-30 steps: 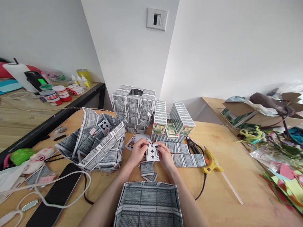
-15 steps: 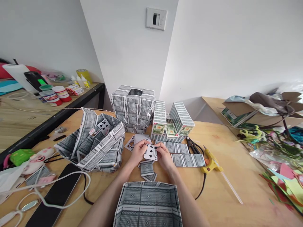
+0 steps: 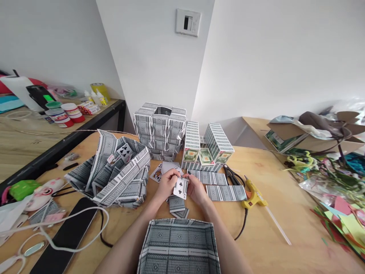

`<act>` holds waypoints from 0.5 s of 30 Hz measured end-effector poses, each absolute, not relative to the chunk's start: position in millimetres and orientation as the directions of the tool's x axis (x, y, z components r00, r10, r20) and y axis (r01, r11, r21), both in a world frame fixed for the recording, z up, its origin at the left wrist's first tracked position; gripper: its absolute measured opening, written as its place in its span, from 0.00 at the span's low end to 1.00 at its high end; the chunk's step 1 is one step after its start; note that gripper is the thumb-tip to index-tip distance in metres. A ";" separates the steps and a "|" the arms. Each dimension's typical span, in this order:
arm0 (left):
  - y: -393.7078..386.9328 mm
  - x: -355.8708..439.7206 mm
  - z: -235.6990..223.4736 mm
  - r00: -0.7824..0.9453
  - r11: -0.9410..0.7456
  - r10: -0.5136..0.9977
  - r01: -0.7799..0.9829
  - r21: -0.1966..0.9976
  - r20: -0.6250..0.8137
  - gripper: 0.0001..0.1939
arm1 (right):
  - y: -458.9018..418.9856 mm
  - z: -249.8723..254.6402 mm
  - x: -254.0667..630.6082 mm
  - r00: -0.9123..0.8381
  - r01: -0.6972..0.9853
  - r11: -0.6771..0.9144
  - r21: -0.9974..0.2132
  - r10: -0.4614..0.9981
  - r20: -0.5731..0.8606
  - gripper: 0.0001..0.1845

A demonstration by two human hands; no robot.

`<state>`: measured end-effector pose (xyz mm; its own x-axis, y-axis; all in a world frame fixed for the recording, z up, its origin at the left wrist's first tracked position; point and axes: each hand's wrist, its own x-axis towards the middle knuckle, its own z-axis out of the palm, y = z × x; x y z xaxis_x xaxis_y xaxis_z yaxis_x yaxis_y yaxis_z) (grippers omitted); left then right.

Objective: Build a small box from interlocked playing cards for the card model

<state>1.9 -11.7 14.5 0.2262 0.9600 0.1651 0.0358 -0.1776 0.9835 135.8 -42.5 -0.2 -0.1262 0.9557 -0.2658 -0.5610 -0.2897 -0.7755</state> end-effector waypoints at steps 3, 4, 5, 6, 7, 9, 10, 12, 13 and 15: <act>-12.2 2.2 13.1 0.269 -0.194 0.947 0.042 0.980 0.176 0.08 | -41.5 -6.5 137.8 -0.114 -0.522 -0.274 -0.808 0.961 -0.252 0.14; -12.4 2.3 12.5 0.276 -0.195 0.945 0.043 0.980 0.176 0.08 | -41.4 -7.7 138.9 -0.126 -0.506 -0.269 -0.820 0.963 -0.239 0.14; -12.5 2.4 12.0 0.284 -0.197 0.942 0.044 0.979 0.176 0.07 | -41.2 -8.5 139.9 -0.139 -0.488 -0.265 -0.832 0.964 -0.226 0.15; -12.5 2.6 11.5 0.290 -0.197 0.941 0.047 0.979 0.176 0.07 | -40.9 -9.1 140.8 -0.144 -0.469 -0.258 -0.845 0.966 -0.215 0.16; -12.3 2.7 11.1 0.295 -0.197 0.940 0.051 0.979 0.173 0.07 | -40.5 -9.5 141.4 -0.141 -0.448 -0.248 -0.859 0.968 -0.206 0.16; -11.5 2.6 10.8 0.294 -0.181 0.943 0.061 0.982 0.156 0.07 | -39.1 -10.6 141.5 -0.104 -0.411 -0.211 -0.887 0.977 -0.185 0.17; -10.9 2.3 11.0 0.286 -0.165 0.948 0.061 0.984 0.141 0.08 | -38.2 -11.5 141.0 -0.075 -0.398 -0.187 -0.898 0.982 -0.172 0.17; -9.5 1.0 12.6 0.259 -0.125 0.960 0.039 0.991 0.111 0.09 | -36.2 -13.7 139.6 -0.022 -0.381 -0.141 -0.914 0.989 -0.144 0.18; -8.9 0.0 13.8 0.245 -0.111 0.964 0.018 0.994 0.103 0.10 | -35.4 -14.9 138.8 -0.002 -0.373 -0.121 -0.920 0.992 -0.130 0.18; -7.7 -2.0 16.4 0.232 -0.101 0.968 -0.014 0.995 0.101 0.12 | -34.4 -16.7 137.2 0.024 -0.343 -0.090 -0.935 0.994 -0.104 0.18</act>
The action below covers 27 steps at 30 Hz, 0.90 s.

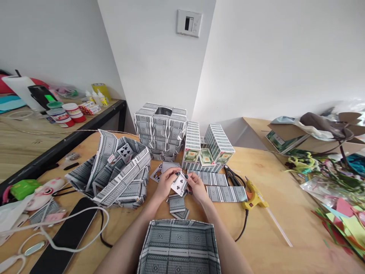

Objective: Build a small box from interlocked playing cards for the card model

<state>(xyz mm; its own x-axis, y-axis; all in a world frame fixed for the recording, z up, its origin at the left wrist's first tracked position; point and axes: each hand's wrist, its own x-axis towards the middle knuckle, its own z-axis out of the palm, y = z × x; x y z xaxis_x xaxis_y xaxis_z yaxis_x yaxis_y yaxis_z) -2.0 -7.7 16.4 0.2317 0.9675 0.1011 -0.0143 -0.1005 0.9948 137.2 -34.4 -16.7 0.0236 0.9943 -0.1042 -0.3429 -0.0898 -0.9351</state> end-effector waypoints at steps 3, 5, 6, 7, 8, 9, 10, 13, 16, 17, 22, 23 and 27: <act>-6.4 -3.3 17.4 0.241 -0.110 0.965 -0.002 0.994 0.107 0.11 | -34.9 -17.6 135.0 0.019 -0.291 -0.076 -0.954 0.996 -0.085 0.17; -5.4 -1.9 14.8 0.223 -0.122 0.968 0.035 0.992 0.112 0.10 | -36.0 -16.9 133.6 -0.015 -0.294 -0.083 -0.952 0.997 -0.082 0.18; -4.8 -0.9 12.8 0.208 -0.132 0.971 0.056 0.990 0.118 0.10 | -36.5 -16.4 132.9 -0.036 -0.305 -0.088 -0.948 0.996 -0.080 0.18; -4.2 0.2 10.6 0.195 -0.143 0.973 0.076 0.987 0.125 0.10 | -36.9 -15.8 132.4 -0.057 -0.315 -0.093 -0.944 0.995 -0.078 0.18; -3.7 1.2 8.6 0.189 -0.153 0.973 0.094 0.984 0.134 0.09 | -37.2 -15.2 132.0 -0.075 -0.323 -0.096 -0.941 0.994 -0.076 0.18; -3.3 1.8 6.8 0.188 -0.162 0.972 0.106 0.981 0.140 0.09 | -37.5 -14.7 131.8 -0.091 -0.326 -0.098 -0.940 0.993 -0.072 0.18; -3.0 2.1 5.6 0.189 -0.165 0.972 0.113 0.980 0.142 0.09 | -37.7 -14.2 131.8 -0.107 -0.326 -0.100 -0.940 0.992 -0.069 0.18; -3.2 1.5 4.7 0.192 -0.144 0.974 0.105 0.984 0.122 0.09 | -38.3 -13.8 133.0 -0.143 -0.312 -0.103 -0.944 0.988 -0.061 0.17; -4.0 0.9 6.0 0.213 -0.092 0.974 0.079 0.993 0.073 0.09 | -39.1 -14.2 134.8 -0.155 -0.295 -0.107 -0.950 0.986 -0.063 0.17; -4.2 1.0 6.3 0.224 -0.074 0.973 0.073 0.995 0.056 0.10 | -39.3 -14.3 135.2 -0.156 -0.291 -0.109 -0.951 0.986 -0.065 0.17; -4.3 2.9 7.1 0.224 -0.030 0.975 0.068 0.997 0.014 0.11 | -40.6 -11.7 135.1 -0.157 -0.284 -0.131 -0.950 0.984 -0.089 0.17; -4.3 3.2 7.3 0.211 -0.040 0.977 0.080 0.996 0.022 0.11 | -40.9 -10.8 134.6 -0.157 -0.287 -0.138 -0.948 0.983 -0.096 0.17; -5.0 3.1 7.3 0.187 -0.133 0.977 0.161 0.978 0.102 0.10 | -42.2 -8.1 132.3 -0.154 -0.281 -0.171 -0.944 0.979 -0.131 0.17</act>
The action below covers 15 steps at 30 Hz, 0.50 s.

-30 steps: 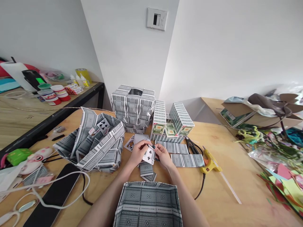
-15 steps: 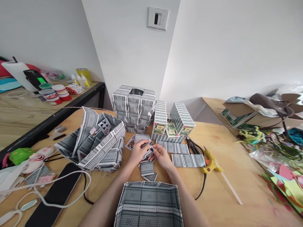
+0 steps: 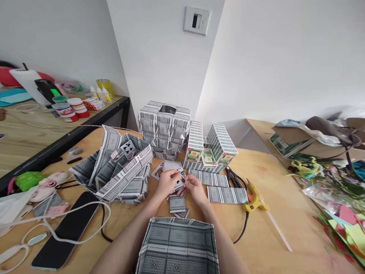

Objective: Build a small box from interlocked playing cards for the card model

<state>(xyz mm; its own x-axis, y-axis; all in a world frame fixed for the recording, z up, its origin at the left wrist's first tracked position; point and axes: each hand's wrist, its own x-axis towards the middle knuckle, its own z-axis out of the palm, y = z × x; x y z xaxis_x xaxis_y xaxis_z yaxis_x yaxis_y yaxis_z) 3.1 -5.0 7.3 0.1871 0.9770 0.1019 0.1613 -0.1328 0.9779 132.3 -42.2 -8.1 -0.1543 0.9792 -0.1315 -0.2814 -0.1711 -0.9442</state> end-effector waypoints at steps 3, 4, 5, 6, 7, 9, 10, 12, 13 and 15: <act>-5.8 2.4 5.6 0.191 -0.196 0.970 0.225 0.954 0.154 0.09 | -42.5 -8.0 131.0 -0.123 -0.245 -0.174 -0.954 0.981 -0.148 0.17; -6.1 2.2 4.8 0.189 -0.215 0.967 0.246 0.945 0.170 0.09 | -42.5 -8.0 130.8 -0.113 -0.235 -0.172 -0.957 0.982 -0.148 0.17; -6.3 1.9 3.9 0.189 -0.235 0.964 0.264 0.936 0.188 0.08 | -42.4 -8.0 130.7 -0.109 -0.227 -0.170 -0.959 0.983 -0.149 0.17; -6.5 1.7 3.1 0.192 -0.256 0.959 0.279 0.925 0.208 0.08 | -42.2 -7.9 130.7 -0.109 -0.224 -0.171 -0.959 0.983 -0.149 0.17; -6.7 1.4 2.4 0.196 -0.277 0.954 0.292 0.915 0.226 0.08 | -42.0 -7.7 130.9 -0.115 -0.224 -0.175 -0.959 0.982 -0.152 0.17; -7.1 1.0 1.3 0.203 -0.312 0.945 0.313 0.897 0.258 0.09 | -41.6 -7.3 131.4 -0.134 -0.232 -0.188 -0.954 0.978 -0.161 0.16; -7.4 0.9 0.9 0.202 -0.326 0.941 0.325 0.887 0.272 0.09 | -41.5 -7.1 131.7 -0.145 -0.238 -0.195 -0.951 0.976 -0.164 0.16; -7.9 0.9 0.4 0.196 -0.349 0.935 0.356 0.867 0.296 0.09 | -41.4 -7.1 132.1 -0.157 -0.245 -0.199 -0.949 0.974 -0.164 0.15; -8.2 0.9 0.3 0.194 -0.359 0.932 0.372 0.856 0.307 0.09 | -41.5 -7.3 132.1 -0.156 -0.243 -0.197 -0.950 0.974 -0.162 0.14; -9.0 1.2 0.4 0.186 -0.378 0.926 0.406 0.832 0.330 0.09 | -42.1 -7.8 132.0 -0.142 -0.228 -0.183 -0.956 0.978 -0.154 0.12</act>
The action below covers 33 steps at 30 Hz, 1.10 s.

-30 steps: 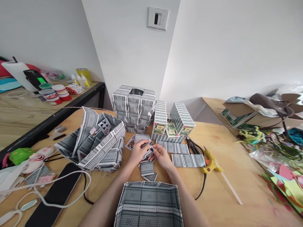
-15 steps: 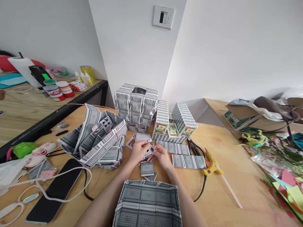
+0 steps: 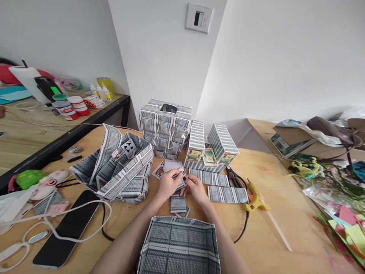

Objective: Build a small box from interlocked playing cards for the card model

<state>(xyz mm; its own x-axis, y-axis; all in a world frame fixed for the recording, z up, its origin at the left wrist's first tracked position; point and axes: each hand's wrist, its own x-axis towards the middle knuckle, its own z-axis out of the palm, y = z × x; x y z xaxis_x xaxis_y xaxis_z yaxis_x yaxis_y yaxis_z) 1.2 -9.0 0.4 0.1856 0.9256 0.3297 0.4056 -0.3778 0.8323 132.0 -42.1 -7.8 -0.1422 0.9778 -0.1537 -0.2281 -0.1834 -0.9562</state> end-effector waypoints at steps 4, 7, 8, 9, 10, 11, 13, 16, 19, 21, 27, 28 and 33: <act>-10.6 1.7 0.6 0.140 -0.392 0.918 0.459 0.797 0.371 0.10 | -43.4 -8.7 131.5 -0.120 -0.182 -0.154 -0.971 0.984 -0.133 0.08; -11.1 1.8 0.4 0.108 -0.376 0.922 0.481 0.792 0.373 0.11 | -43.1 -9.1 131.0 -0.125 -0.175 -0.141 -0.974 0.985 -0.120 0.09; -11.1 1.7 0.3 0.095 -0.369 0.923 0.486 0.792 0.372 0.11 | -42.8 -9.1 130.9 -0.127 -0.179 -0.140 -0.974 0.985 -0.118 0.10; -11.1 1.6 0.2 0.082 -0.362 0.925 0.489 0.793 0.372 0.10 | -42.5 -9.0 130.8 -0.130 -0.184 -0.140 -0.973 0.985 -0.117 0.11; -11.0 1.5 0.2 0.069 -0.356 0.926 0.492 0.795 0.372 0.10 | -42.3 -8.9 130.7 -0.133 -0.189 -0.141 -0.972 0.984 -0.117 0.11; -10.9 1.3 0.2 0.059 -0.351 0.926 0.494 0.796 0.372 0.10 | -42.2 -8.6 130.8 -0.138 -0.193 -0.141 -0.971 0.984 -0.116 0.12; -10.7 0.9 0.3 0.048 -0.344 0.928 0.496 0.797 0.370 0.10 | -42.1 -7.9 131.1 -0.150 -0.192 -0.143 -0.971 0.982 -0.115 0.12; -10.3 0.5 0.4 0.044 -0.339 0.929 0.502 0.796 0.368 0.10 | -42.5 -7.4 131.2 -0.153 -0.182 -0.152 -0.972 0.980 -0.125 0.13; -9.5 0.4 0.5 0.043 -0.350 0.924 0.500 0.792 0.381 0.10 | -42.6 -7.6 130.3 -0.138 -0.205 -0.153 -0.967 0.982 -0.126 0.13; -9.1 0.6 0.6 0.046 -0.369 0.916 0.483 0.794 0.398 0.09 | -42.3 -7.6 129.7 -0.128 -0.222 -0.134 -0.966 0.986 -0.108 0.12; -8.7 0.7 -0.1 0.109 -0.459 0.881 0.433 0.776 0.461 0.08 | -38.9 -8.4 133.8 0.075 -0.157 -0.026 -0.987 0.996 -0.039 0.15; -8.6 0.6 -0.4 0.114 -0.471 0.875 0.426 0.773 0.470 0.08 | -38.3 -9.0 135.1 0.123 -0.151 -0.012 -0.988 0.992 -0.031 0.15; -7.9 0.4 -2.0 0.153 -0.500 0.863 0.387 0.775 0.481 0.06 | -37.7 -13.3 138.6 0.225 -0.102 0.068 -0.992 0.973 0.044 0.14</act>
<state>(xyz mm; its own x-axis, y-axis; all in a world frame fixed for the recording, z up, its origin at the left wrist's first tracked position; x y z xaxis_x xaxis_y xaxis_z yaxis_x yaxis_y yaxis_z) 0.4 -7.9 -2.0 0.1526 0.8632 0.4812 0.3868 -0.5002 0.7747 138.6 -37.7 -13.3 0.2253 0.9733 0.0435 -0.1017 0.0679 -0.9925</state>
